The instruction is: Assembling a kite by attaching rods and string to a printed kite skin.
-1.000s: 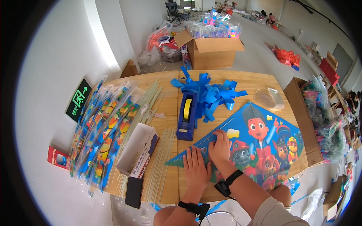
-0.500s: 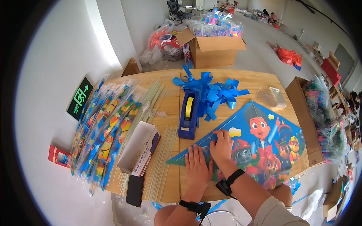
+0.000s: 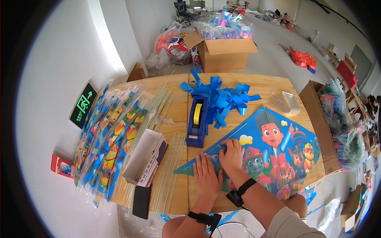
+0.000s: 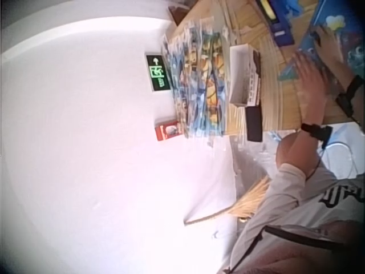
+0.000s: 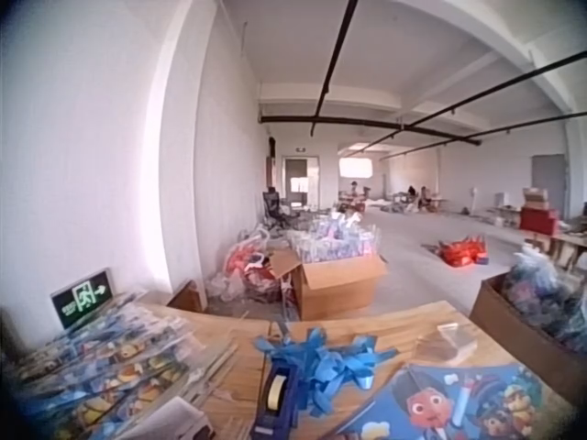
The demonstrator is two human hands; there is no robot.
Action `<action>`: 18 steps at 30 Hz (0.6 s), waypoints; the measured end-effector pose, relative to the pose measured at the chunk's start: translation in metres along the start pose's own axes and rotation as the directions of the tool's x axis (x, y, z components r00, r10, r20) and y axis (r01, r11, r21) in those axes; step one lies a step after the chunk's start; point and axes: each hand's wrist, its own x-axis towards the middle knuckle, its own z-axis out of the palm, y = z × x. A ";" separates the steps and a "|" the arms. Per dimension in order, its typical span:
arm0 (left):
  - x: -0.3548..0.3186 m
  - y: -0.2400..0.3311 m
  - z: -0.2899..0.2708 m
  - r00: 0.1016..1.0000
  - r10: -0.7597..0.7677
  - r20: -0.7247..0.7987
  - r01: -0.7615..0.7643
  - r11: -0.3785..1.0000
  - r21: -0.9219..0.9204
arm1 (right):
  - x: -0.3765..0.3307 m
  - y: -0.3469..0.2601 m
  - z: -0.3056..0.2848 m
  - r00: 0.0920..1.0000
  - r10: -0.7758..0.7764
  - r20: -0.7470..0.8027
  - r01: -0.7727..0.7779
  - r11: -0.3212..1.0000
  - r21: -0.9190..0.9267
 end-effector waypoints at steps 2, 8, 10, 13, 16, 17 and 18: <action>0.000 0.000 -0.001 1.000 0.002 -0.002 -0.002 1.000 0.004 | -0.001 0.000 0.001 1.000 -0.002 -0.007 0.002 1.000 0.010; -0.001 -0.001 -0.002 0.999 0.037 -0.010 -0.037 0.999 -0.009 | 0.001 0.007 0.006 0.999 0.026 -0.041 -0.020 0.988 0.154; -0.002 0.002 -0.006 0.990 0.117 -0.080 -0.117 0.993 0.002 | 0.002 0.012 0.004 0.995 0.097 -0.020 -0.089 0.961 0.263; -0.007 0.004 -0.002 0.986 0.135 -0.094 -0.135 0.991 0.007 | 0.004 0.022 0.005 0.980 0.197 0.028 -0.190 0.882 0.432; -0.008 -0.004 -0.002 0.972 0.181 -0.150 -0.172 0.983 0.067 | 0.006 0.013 -0.004 0.941 0.292 0.171 -0.332 0.699 0.634; -0.007 -0.002 -0.003 0.969 0.187 -0.160 -0.179 0.982 0.065 | 0.008 0.013 -0.011 0.897 0.335 0.287 -0.432 0.532 0.728; -0.008 0.001 -0.004 0.969 0.196 -0.152 -0.187 0.980 0.071 | 0.011 0.019 -0.013 0.903 0.330 0.275 -0.419 0.537 0.732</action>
